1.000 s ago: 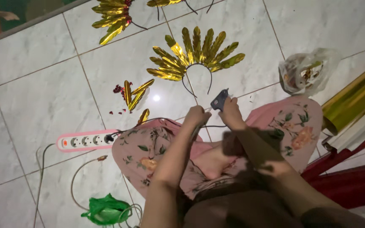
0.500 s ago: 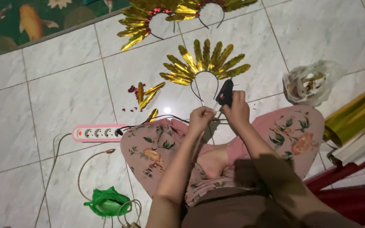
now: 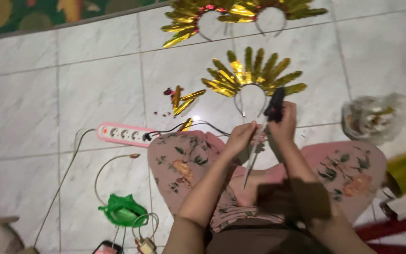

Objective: The person is sitting on the floor assembling a decorative headband. They use a hot glue gun to attach gold foil leaves to a white headband base, arranging them in a fan shape.

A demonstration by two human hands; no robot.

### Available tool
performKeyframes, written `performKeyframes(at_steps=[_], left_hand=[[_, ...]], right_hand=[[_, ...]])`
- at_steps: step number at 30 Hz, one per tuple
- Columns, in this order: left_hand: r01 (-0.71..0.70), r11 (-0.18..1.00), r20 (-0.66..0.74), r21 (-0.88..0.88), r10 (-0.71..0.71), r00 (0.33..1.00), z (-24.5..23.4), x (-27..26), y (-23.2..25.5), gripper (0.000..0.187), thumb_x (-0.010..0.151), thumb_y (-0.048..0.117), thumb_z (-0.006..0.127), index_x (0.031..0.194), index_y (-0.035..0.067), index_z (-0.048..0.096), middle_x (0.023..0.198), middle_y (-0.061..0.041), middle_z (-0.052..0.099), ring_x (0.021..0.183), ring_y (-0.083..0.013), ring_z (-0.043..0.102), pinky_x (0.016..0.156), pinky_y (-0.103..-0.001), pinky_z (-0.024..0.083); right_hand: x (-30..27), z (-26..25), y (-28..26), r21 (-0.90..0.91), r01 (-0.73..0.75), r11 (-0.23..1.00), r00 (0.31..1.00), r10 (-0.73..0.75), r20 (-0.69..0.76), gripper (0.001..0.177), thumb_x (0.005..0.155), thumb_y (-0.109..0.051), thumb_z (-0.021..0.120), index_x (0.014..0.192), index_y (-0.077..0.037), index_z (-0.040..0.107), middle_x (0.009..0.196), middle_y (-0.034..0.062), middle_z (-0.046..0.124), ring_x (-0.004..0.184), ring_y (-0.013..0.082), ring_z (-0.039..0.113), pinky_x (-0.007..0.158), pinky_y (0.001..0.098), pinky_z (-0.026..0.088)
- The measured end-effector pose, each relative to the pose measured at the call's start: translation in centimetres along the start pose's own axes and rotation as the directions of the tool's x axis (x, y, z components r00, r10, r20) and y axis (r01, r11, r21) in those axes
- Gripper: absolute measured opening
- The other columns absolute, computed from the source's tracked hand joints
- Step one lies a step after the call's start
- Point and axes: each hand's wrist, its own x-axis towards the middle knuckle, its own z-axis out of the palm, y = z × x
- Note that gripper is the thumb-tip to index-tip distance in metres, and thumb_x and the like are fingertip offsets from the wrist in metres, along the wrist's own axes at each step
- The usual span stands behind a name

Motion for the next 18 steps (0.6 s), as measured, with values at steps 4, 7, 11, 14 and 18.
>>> performKeyframes(at_steps=[4, 7, 11, 14, 18], left_hand=[[-0.054, 0.955, -0.095, 0.293, 0.085, 0.992, -2.8, 0.8, 1.3, 0.04, 0.103, 0.038, 0.056, 0.12, 0.004, 0.068, 0.1, -0.009, 0.076, 0.085, -0.016, 0.074, 0.077, -0.029, 0.058], [-0.002, 0.697, -0.257, 0.717, 0.266, 0.929, -8.4, 2.0, 3.2, 0.037, 0.096, 0.031, 0.066, 0.118, 0.002, 0.07, 0.098, -0.015, 0.077, 0.084, -0.021, 0.075, 0.078, -0.034, 0.059], [0.227, 0.258, -0.344, 0.939, 0.706, 0.619, -16.2, 3.3, 7.0, 0.023, 0.08, 0.013, 0.071, 0.101, 0.003, 0.075, 0.099, -0.021, 0.069, 0.09, -0.039, 0.068, 0.079, -0.05, 0.054], [0.305, 0.12, -0.283, 0.945, 0.772, 0.569, -19.4, 5.0, 9.0, 0.008, 0.083, 0.009, 0.068, 0.087, 0.006, 0.075, 0.094, -0.017, 0.07, 0.093, -0.0388, 0.067, 0.081, -0.051, 0.053], [0.369, 0.283, -0.457, 0.885, 0.671, 0.584, -23.0, 6.0, 10.0, 0.007, 0.084, 0.011, 0.07, 0.084, 0.007, 0.075, 0.095, -0.018, 0.072, 0.093, -0.0375, 0.069, 0.08, -0.049, 0.054]], right_hand=[[0.6, 1.0, 1.0, 0.208, -0.094, 0.974, 0.995, 0.097, -0.006, 0.027, 0.099, 0.001, 0.062, 0.124, 0.0, 0.052, 0.111, 0.0093, 0.055, 0.089, 0.0164, 0.064, 0.075, 0.031, 0.053], [1.2, 1.6, 1.2, 0.263, -0.198, 0.944, 0.98, 0.19, 0.056, 0.034, 0.097, -0.002, 0.076, 0.121, -0.001, 0.051, 0.092, 0.0052, 0.051, 0.076, 0.0104, 0.049, 0.066, 0.0278, 0.044], [1.9, 2.1, 0.4, 0.414, -0.393, 0.821, 0.915, 0.306, 0.262, 0.022, 0.102, -0.008, 0.067, 0.121, -0.004, 0.056, 0.087, 0.0023, 0.058, 0.072, 0.0082, 0.059, 0.066, 0.025, 0.05], [2.4, 2.5, -0.3, 0.45, -0.428, 0.784, 0.898, 0.31, 0.312, 0.021, 0.103, -0.008, 0.063, 0.122, -0.003, 0.057, 0.093, 0.0028, 0.063, 0.071, 0.0092, 0.06, 0.065, 0.0253, 0.05], [2.1, 2.4, -0.5, 0.489, -0.445, 0.75, 0.886, 0.292, 0.359, 0.021, 0.104, -0.009, 0.061, 0.122, -0.001, 0.055, 0.096, 0.0032, 0.064, 0.074, 0.0103, 0.064, 0.065, 0.0255, 0.05]])
